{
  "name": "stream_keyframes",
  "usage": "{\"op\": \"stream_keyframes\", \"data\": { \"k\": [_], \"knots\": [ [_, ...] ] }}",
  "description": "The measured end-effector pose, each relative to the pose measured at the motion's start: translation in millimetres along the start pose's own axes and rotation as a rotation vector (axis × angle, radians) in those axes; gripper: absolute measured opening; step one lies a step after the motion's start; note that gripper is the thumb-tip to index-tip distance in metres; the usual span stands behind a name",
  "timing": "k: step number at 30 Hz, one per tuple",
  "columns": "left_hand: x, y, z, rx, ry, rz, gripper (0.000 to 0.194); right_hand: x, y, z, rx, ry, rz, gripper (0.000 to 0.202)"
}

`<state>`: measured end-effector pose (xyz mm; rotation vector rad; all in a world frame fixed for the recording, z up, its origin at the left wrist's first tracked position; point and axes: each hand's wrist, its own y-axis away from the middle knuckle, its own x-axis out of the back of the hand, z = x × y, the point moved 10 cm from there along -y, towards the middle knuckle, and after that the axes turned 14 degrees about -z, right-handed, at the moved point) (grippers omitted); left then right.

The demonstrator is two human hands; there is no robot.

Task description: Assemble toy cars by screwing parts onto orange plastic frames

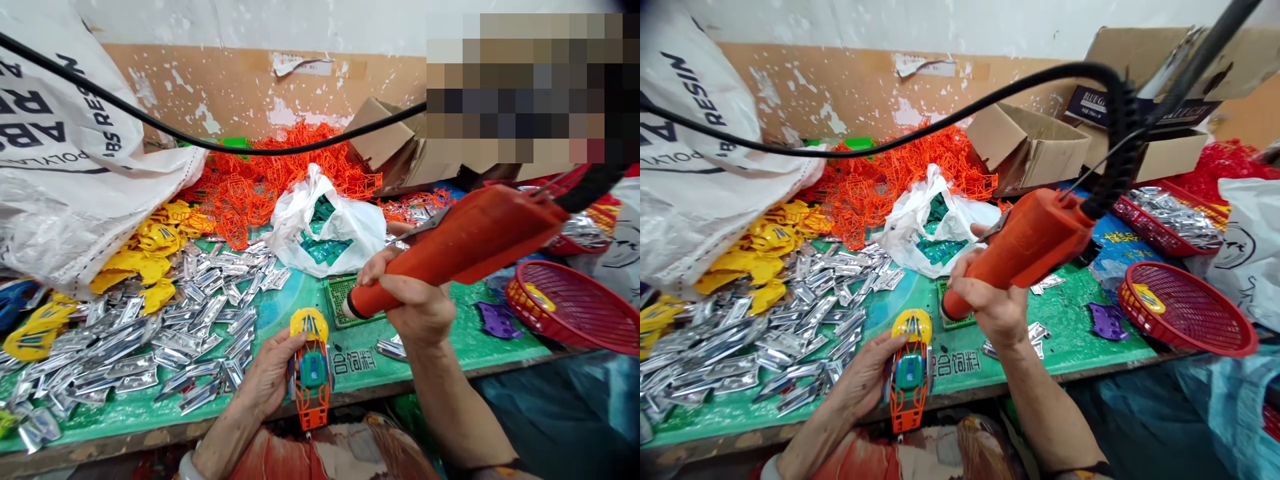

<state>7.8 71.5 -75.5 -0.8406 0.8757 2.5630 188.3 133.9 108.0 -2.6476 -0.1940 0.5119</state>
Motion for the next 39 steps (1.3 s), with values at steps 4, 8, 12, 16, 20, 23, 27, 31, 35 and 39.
{"op": "stream_keyframes", "data": {
  "k": [4,8,12,16,20,23,27,31,35,39],
  "knots": [
    [-2.6,-0.4,0.8,-0.007,0.012,-0.009,0.027,-17.3,6.4,1.7,-0.033,-0.071,-0.048,0.043],
    [-3.2,-0.1,2.0,-0.017,0.022,-0.01,0.029,-23.7,11.1,13.9,-0.077,-0.06,-0.075,0.041],
    [-2.1,0.5,2.1,-0.022,0.028,-0.006,0.031,-24.1,12.1,18.4,-0.079,-0.048,-0.076,0.045],
    [-2.9,-1.2,2.4,-0.033,0.052,-0.021,0.025,-24.2,13.6,19.3,-0.071,-0.033,-0.086,0.049],
    [-4.6,-2.5,2.7,-0.036,0.061,-0.038,0.024,-22.6,15.5,22.0,-0.074,-0.006,-0.093,0.043],
    [-5.4,-2.0,1.8,-0.023,0.056,-0.042,0.027,-20.5,16.4,22.9,-0.081,0.031,-0.087,0.041],
    [-4.0,-0.5,0.6,-0.02,0.065,-0.011,0.029,-21.4,18.0,22.4,-0.081,0.064,-0.092,0.044],
    [-0.3,1.2,-0.9,-0.023,0.047,0.034,0.028,-23.4,21.9,23.9,-0.077,0.099,-0.095,0.047],
    [0.7,1.8,-1.6,-0.023,0.037,0.031,0.027,-26.5,25.3,26.5,-0.079,0.103,-0.102,0.047],
    [-0.1,3.5,-2.2,-0.012,0.041,0.019,0.026,-31.9,26.6,27.9,-0.085,0.096,-0.117,0.053]
  ]
}}
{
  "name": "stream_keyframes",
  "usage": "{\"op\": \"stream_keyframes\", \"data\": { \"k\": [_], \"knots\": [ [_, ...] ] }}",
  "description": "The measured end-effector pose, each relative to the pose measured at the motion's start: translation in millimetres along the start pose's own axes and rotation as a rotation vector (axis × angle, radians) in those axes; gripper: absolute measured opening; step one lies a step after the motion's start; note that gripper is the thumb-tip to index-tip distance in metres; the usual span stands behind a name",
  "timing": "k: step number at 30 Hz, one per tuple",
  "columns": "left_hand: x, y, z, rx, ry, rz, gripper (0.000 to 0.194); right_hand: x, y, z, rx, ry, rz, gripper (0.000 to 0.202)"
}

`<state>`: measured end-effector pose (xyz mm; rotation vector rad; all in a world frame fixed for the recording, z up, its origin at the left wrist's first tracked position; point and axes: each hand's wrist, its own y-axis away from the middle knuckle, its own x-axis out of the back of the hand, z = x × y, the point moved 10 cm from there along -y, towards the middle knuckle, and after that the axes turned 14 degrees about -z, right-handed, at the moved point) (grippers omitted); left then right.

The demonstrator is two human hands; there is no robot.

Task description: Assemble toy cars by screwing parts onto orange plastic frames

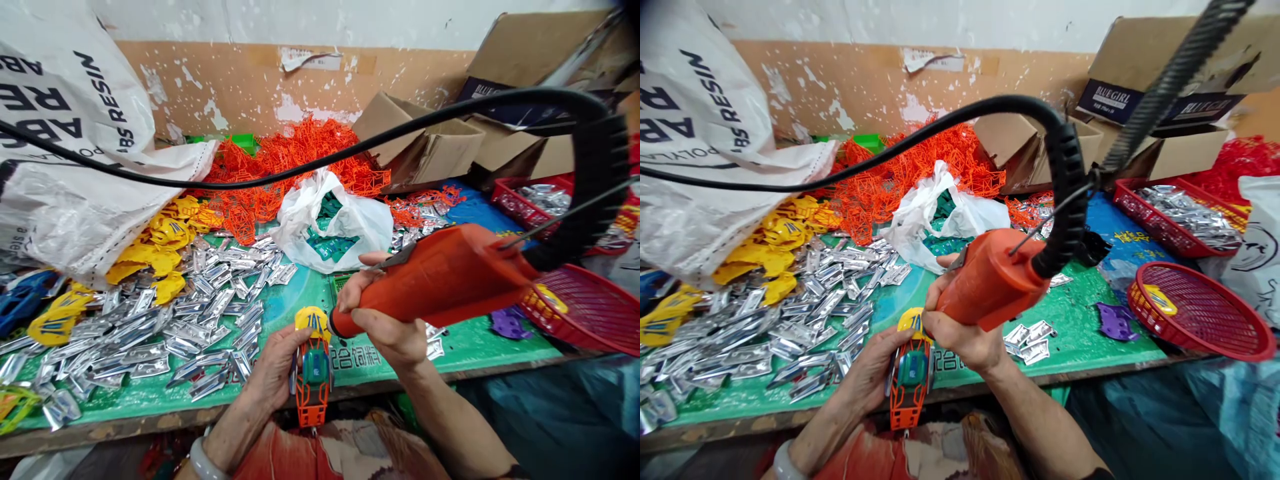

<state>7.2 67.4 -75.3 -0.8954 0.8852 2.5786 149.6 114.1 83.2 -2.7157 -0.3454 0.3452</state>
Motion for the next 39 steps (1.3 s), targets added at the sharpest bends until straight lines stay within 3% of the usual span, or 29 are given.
{"op": "stream_keyframes", "data": {
  "k": [13,16,20,27,32,39],
  "knots": [
    [-6.8,2.3,5.7,-0.012,0.011,-0.005,0.027,2.6,0.6,-3.5,0.012,-0.075,0.008,0.058],
    [-7.7,2.5,11.5,-0.037,-0.014,-0.004,0.026,13.7,-6.2,-17.8,0.052,-0.109,0.043,0.052],
    [-0.7,2.1,16.6,-0.026,-0.086,0.019,0.025,44.3,-12.8,-35.7,0.14,-0.008,0.181,0.049],
    [3.7,-0.2,10.5,0.001,-0.082,0.024,0.029,70.8,-6.7,-8.2,0.109,0.147,0.266,0.043],
    [-1.3,-1.0,5.8,0.031,-0.072,0.002,0.027,71.1,-3.0,-1.0,0.113,0.149,0.28,0.056],
    [0.4,-0.9,3.6,0.037,-0.061,-0.008,0.03,70.5,-6.0,-0.4,0.101,0.17,0.283,0.058]
  ]
}}
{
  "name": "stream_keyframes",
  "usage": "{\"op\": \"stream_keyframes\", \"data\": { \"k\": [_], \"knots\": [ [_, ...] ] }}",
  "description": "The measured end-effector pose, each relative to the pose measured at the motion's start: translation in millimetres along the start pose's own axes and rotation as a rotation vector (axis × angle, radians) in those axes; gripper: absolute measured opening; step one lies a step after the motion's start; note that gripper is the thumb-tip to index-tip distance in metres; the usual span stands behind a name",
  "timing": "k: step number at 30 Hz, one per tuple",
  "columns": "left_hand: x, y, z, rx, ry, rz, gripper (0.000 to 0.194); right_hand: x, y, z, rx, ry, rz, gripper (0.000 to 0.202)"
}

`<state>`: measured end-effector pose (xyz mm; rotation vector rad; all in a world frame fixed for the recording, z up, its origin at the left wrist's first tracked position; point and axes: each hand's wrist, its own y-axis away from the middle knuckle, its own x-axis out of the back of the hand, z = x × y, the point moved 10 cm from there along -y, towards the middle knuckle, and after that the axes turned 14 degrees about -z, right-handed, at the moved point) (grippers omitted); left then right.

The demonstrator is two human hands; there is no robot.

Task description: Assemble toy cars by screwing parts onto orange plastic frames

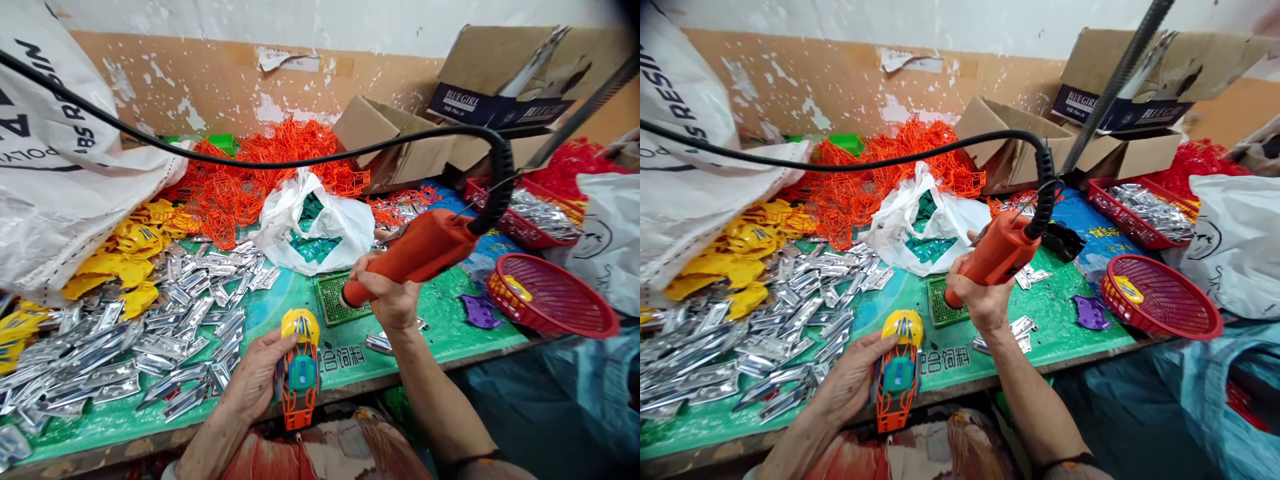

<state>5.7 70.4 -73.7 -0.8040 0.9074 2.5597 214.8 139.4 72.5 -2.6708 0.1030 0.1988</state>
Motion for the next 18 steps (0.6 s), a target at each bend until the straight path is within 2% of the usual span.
{"op": "stream_keyframes", "data": {
  "k": [3,7,12,18],
  "knots": [
    [0.6,0.1,-0.2,0.001,-0.008,0.0,0.031,1.4,0.8,1.5,0.009,-0.014,0.011,0.052],
    [-0.3,0.0,0.5,0.002,-0.024,0.003,0.029,-2.2,0.9,0.4,0.024,-0.003,-0.023,0.029],
    [-1.1,-0.3,0.1,0.001,-0.043,-0.002,0.031,-8.2,-0.3,-0.3,-0.003,-0.006,-0.041,0.035],
    [1.6,1.6,6.9,-0.047,-0.092,-0.003,0.031,-8.3,0.5,-0.8,-0.031,0.028,-0.024,0.034]
  ]
}}
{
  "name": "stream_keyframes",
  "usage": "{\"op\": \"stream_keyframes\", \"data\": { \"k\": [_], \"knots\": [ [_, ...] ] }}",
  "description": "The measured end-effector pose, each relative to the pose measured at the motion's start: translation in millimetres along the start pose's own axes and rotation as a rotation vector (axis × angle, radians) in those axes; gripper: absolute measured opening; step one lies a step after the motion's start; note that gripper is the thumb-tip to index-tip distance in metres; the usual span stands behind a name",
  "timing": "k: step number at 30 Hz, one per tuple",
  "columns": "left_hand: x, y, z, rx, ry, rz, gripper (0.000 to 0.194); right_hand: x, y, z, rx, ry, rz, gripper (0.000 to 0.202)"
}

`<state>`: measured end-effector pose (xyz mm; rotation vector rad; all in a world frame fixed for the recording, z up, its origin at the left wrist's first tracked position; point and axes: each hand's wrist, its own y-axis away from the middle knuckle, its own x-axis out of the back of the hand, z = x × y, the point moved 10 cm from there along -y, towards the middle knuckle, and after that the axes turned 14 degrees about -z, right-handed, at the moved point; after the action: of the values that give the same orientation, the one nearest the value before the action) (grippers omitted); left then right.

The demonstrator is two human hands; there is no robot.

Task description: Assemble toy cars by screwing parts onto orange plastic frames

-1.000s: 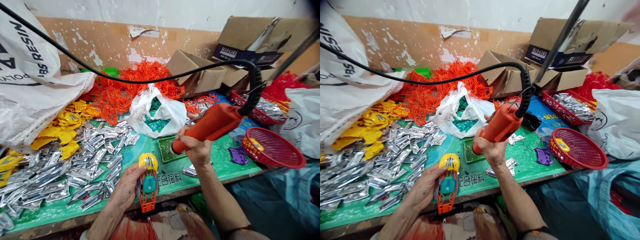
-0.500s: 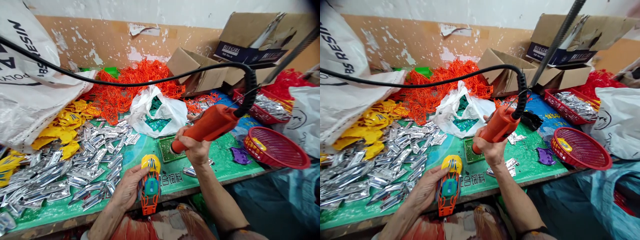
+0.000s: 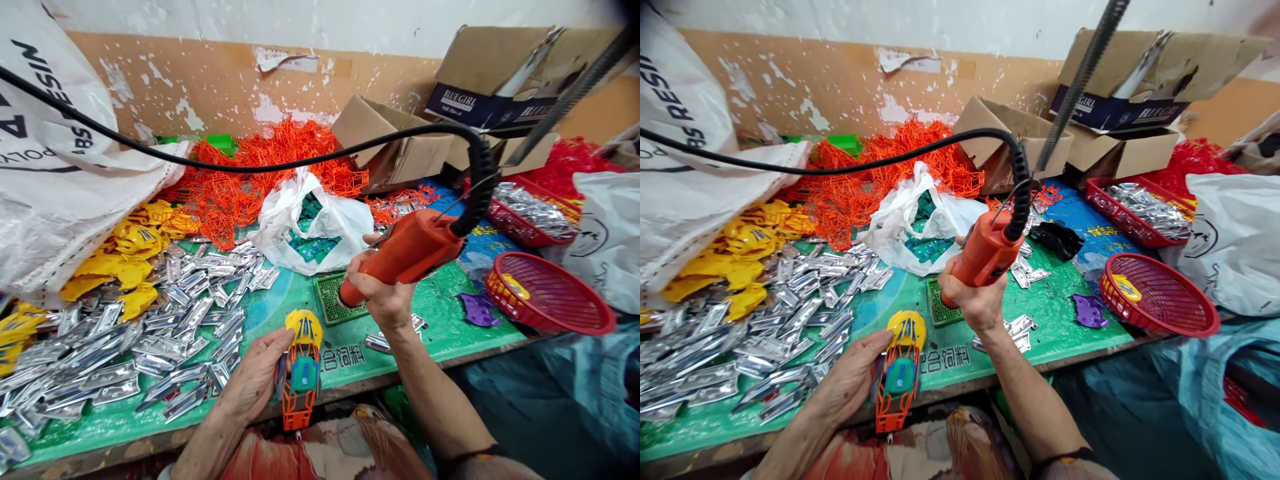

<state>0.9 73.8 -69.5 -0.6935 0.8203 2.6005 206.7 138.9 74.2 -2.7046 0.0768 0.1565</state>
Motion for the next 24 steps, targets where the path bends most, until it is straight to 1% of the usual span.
{"op": "stream_keyframes", "data": {
  "k": [4,9,12,15,17,20,22,24],
  "knots": [
    [-3.4,1.2,-0.9,0.025,0.048,-0.01,0.033,0.4,0.6,2.1,0.0,-0.015,-0.002,0.041],
    [-2.3,-1.1,-6.0,0.051,0.06,-0.011,0.031,5.4,-2.3,3.9,0.03,-0.017,0.02,0.028],
    [-0.8,-1.8,-10.3,0.069,0.069,-0.003,0.033,6.4,-6.0,-2.6,0.035,-0.082,0.022,0.031],
    [-1.2,-1.0,-10.5,0.054,0.085,0.005,0.036,4.3,-7.1,-17.5,0.023,-0.175,0.034,0.041],
    [-1.4,-0.3,-8.7,0.026,0.106,0.015,0.033,-3.5,-6.3,-29.0,0.014,-0.239,0.0,0.048],
    [-4.9,0.0,-7.1,-0.001,0.15,-0.002,0.031,-23.6,-2.4,-42.6,0.017,-0.34,-0.103,0.05],
    [-7.7,0.1,-5.9,-0.013,0.154,-0.019,0.031,-36.9,1.4,-46.0,0.018,-0.393,-0.156,0.048],
    [-9.2,0.5,-4.6,-0.022,0.139,-0.029,0.032,-48.3,4.5,-44.6,0.007,-0.427,-0.188,0.048]
  ]
}}
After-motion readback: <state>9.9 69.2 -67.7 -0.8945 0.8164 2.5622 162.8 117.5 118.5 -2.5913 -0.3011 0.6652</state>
